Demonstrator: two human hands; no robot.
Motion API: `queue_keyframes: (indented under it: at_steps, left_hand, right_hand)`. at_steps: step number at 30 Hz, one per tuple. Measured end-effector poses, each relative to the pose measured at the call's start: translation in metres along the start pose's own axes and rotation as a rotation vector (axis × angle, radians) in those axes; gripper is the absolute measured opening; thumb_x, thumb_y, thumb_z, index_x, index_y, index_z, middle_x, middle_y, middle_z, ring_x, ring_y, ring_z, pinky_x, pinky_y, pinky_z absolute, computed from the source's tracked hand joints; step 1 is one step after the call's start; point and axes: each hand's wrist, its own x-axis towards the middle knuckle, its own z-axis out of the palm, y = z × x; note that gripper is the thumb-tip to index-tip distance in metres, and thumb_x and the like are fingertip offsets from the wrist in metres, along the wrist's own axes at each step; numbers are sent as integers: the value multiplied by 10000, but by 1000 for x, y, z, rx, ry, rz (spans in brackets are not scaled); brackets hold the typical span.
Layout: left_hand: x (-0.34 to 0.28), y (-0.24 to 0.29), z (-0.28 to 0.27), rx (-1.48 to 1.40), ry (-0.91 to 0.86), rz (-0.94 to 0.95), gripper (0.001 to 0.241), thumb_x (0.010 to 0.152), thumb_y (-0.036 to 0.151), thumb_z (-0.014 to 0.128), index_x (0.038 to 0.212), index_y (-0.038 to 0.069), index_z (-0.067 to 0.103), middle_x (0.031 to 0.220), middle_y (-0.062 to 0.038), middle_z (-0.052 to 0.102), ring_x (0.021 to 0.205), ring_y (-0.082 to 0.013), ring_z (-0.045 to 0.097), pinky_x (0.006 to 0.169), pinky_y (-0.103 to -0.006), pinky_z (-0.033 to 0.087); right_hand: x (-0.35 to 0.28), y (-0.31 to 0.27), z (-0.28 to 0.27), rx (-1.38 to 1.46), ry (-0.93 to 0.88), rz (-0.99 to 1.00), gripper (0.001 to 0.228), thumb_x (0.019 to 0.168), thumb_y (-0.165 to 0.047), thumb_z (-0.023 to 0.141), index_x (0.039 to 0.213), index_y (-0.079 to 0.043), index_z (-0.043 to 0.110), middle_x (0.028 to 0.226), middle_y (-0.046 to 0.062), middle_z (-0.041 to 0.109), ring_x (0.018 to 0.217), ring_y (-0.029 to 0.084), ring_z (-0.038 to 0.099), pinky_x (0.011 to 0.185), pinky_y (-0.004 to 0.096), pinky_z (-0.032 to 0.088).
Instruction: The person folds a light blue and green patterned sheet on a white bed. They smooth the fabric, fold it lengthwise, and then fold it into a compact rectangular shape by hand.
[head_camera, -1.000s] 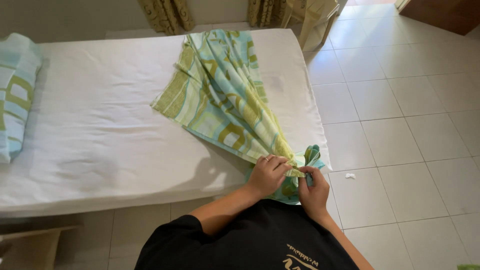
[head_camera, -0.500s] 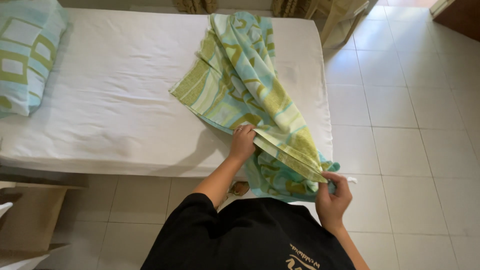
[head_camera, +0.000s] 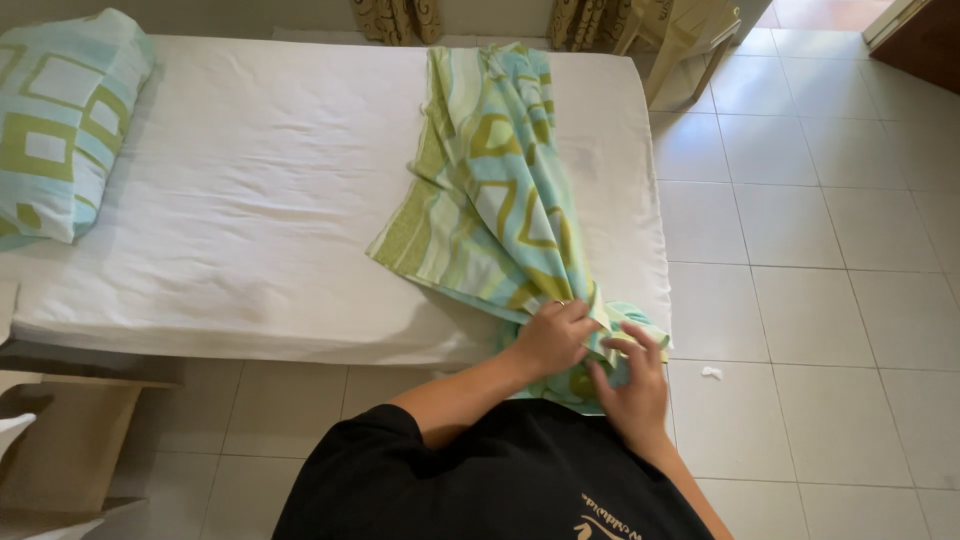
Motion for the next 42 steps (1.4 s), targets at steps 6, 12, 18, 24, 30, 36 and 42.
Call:
queue_keyframes:
  at_steps: [6, 12, 18, 24, 30, 36, 42]
  left_hand:
    - [3, 13, -15, 8, -67, -96, 353, 702, 120, 790, 1048, 112, 721, 994, -66, 603, 881, -277, 630, 797, -422, 502]
    - [-2, 8, -20, 26, -61, -54, 362, 685, 123, 795, 1037, 113, 711, 1002, -52, 598, 955, -272, 652, 837, -416, 506]
    - [1, 4, -33, 27, -64, -114, 342, 706, 148, 796, 1036, 106, 717, 996, -68, 598, 933, -280, 632, 822, -425, 489]
    - [-2, -7, -37, 30, -35, -86, 330, 706, 135, 783, 1028, 109, 716, 994, -55, 592, 983, -271, 633, 839, -432, 473]
    - [-7, -20, -29, 79, 10, -116, 310, 731, 93, 752, 1039, 96, 717, 1066, -66, 618, 1031, -277, 660, 898, -428, 482]
    - [-18, -59, -10, 133, 11, -203, 308, 697, 32, 679, 1000, 71, 716, 1337, -90, 645, 1024, -302, 672, 933, -441, 483]
    - [-16, -99, -6, 70, 58, -663, 570, 748, -96, 554, 1269, 52, 729, 1181, -181, 704, 971, -424, 636, 908, -478, 494]
  right_hand:
    - [10, 9, 18, 25, -44, 43, 311, 720, -48, 796, 948, -66, 585, 1388, 83, 656, 1052, 309, 703, 758, 378, 558]
    - [15, 15, 37, 179, -15, 10, 311, 756, 15, 733, 1024, -25, 581, 1346, 127, 674, 1115, 317, 698, 846, 365, 559]
    - [8, 21, 46, 195, 21, 58, 209, 821, 5, 733, 978, -38, 602, 1178, 101, 729, 1010, 294, 714, 860, 358, 556]
    - [31, -4, 42, 156, 2, 49, 310, 779, 35, 703, 1077, -26, 639, 1043, 133, 722, 954, 329, 695, 836, 381, 536]
    - [34, 12, 49, 147, -62, 27, 357, 799, 67, 596, 1130, -31, 685, 1024, 149, 711, 952, 341, 690, 837, 394, 532]
    - [41, -9, 31, 220, 34, 85, 276, 860, 46, 560, 1099, -12, 686, 969, 143, 694, 909, 290, 683, 822, 363, 531]
    - [34, -9, 4, 226, 156, 175, 199, 923, 14, 576, 1086, 2, 689, 949, 124, 681, 880, 210, 642, 801, 319, 509]
